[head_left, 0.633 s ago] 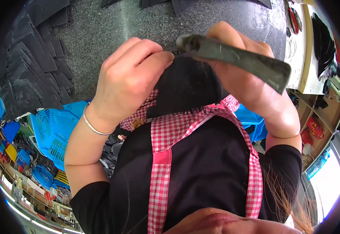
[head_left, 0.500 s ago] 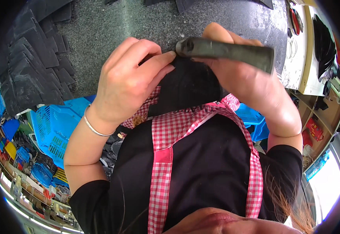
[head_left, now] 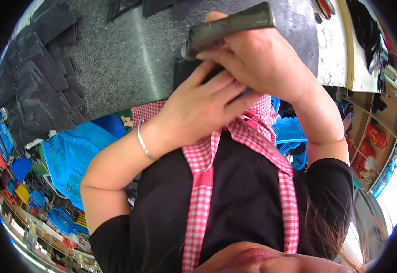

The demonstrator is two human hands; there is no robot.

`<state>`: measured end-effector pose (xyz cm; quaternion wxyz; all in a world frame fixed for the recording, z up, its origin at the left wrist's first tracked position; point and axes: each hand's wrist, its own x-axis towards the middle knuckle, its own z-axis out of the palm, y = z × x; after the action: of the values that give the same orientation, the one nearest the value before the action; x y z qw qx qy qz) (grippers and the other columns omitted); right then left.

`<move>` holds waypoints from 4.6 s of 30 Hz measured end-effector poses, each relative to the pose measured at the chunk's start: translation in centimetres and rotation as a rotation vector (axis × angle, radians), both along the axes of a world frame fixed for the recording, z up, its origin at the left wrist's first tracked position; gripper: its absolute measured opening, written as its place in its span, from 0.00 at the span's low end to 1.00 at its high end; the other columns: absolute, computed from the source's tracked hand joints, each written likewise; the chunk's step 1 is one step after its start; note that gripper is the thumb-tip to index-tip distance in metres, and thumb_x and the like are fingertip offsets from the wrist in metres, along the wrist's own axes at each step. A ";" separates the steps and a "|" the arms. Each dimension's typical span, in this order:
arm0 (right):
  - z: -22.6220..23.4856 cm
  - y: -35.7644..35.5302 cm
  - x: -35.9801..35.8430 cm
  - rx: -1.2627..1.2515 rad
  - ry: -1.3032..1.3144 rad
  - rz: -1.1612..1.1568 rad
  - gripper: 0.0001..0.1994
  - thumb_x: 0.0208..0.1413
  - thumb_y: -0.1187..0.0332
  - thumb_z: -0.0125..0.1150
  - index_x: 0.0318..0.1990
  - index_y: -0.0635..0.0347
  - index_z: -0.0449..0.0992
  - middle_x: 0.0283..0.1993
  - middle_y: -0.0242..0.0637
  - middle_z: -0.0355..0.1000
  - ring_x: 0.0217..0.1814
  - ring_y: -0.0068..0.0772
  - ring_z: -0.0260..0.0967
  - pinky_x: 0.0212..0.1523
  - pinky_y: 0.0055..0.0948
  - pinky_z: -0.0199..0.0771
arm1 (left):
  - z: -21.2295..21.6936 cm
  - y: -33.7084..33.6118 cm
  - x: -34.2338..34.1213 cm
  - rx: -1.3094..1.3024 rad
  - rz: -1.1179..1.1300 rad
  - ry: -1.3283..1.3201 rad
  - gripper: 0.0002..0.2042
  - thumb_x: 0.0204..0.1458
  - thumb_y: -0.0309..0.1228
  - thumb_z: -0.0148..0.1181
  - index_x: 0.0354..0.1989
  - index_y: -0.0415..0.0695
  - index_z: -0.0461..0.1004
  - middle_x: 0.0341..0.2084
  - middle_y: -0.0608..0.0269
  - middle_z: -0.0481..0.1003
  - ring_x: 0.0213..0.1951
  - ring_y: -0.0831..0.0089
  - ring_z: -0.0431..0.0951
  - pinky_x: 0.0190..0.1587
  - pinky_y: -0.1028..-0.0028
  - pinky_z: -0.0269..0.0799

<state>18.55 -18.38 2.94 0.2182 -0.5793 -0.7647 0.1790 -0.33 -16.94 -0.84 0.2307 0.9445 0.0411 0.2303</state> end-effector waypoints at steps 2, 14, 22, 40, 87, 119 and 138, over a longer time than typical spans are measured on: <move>-0.6 -0.1 1.4 0.126 0.087 -0.092 0.09 0.56 0.64 0.69 0.39 0.60 0.83 0.28 0.44 0.79 0.30 0.46 0.80 0.32 0.41 0.79 | -0.8 -0.3 0.7 0.097 0.025 0.125 0.24 0.50 0.29 0.62 0.60 0.44 0.78 0.58 0.54 0.75 0.64 0.56 0.73 0.68 0.52 0.66; 6.2 -2.0 9.3 0.023 0.042 -0.590 0.10 0.57 0.74 0.69 0.45 0.68 0.81 0.40 0.46 0.81 0.40 0.35 0.78 0.42 0.34 0.77 | -4.5 -3.8 -4.9 -0.602 -0.245 0.650 0.35 0.55 0.19 0.56 0.75 0.49 0.63 0.75 0.47 0.57 0.78 0.44 0.50 0.77 0.45 0.45; 4.3 3.3 15.6 0.200 0.275 -0.505 0.14 0.59 0.73 0.67 0.50 0.70 0.78 0.43 0.46 0.81 0.48 0.38 0.79 0.50 0.33 0.77 | 6.0 11.8 11.2 0.366 0.244 -0.100 0.22 0.50 0.31 0.71 0.55 0.45 0.79 0.55 0.57 0.79 0.59 0.50 0.75 0.63 0.56 0.71; -0.6 8.5 14.1 0.087 -0.132 -0.417 0.17 0.59 0.60 0.66 0.31 0.69 0.82 0.34 0.59 0.78 0.39 0.63 0.78 0.42 0.51 0.77 | 12.2 12.1 2.6 0.288 0.799 -0.133 0.10 0.60 0.25 0.61 0.47 0.37 0.82 0.48 0.57 0.83 0.50 0.65 0.82 0.56 0.68 0.75; 1.9 -2.7 7.8 -0.117 -0.209 -0.272 0.08 0.61 0.71 0.69 0.43 0.64 0.78 0.33 0.40 0.76 0.31 0.41 0.77 0.32 0.34 0.74 | -0.4 5.2 6.5 0.123 0.268 0.035 0.13 0.43 0.20 0.70 0.41 0.40 0.85 0.33 0.63 0.77 0.33 0.67 0.78 0.33 0.72 0.78; -0.6 -2.5 2.9 -0.036 -0.054 -0.152 0.12 0.58 0.71 0.69 0.39 0.57 0.68 0.29 0.42 0.71 0.30 0.54 0.76 0.26 0.44 0.76 | -0.6 4.6 0.4 0.010 0.456 0.095 0.15 0.43 0.25 0.73 0.40 0.43 0.77 0.33 0.62 0.76 0.35 0.62 0.77 0.40 0.64 0.75; 0.4 -2.4 2.8 -0.103 -0.004 -0.164 0.09 0.60 0.72 0.70 0.41 0.62 0.75 0.29 0.42 0.74 0.32 0.48 0.79 0.32 0.38 0.75 | -0.8 5.5 -1.3 -0.212 0.312 -0.043 0.12 0.45 0.17 0.71 0.39 0.39 0.84 0.30 0.60 0.77 0.33 0.63 0.80 0.35 0.68 0.77</move>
<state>21.39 -20.74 3.33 0.2003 -0.6508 -0.7050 0.1985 -1.60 -11.41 -1.62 0.2910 0.8920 0.2062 0.2777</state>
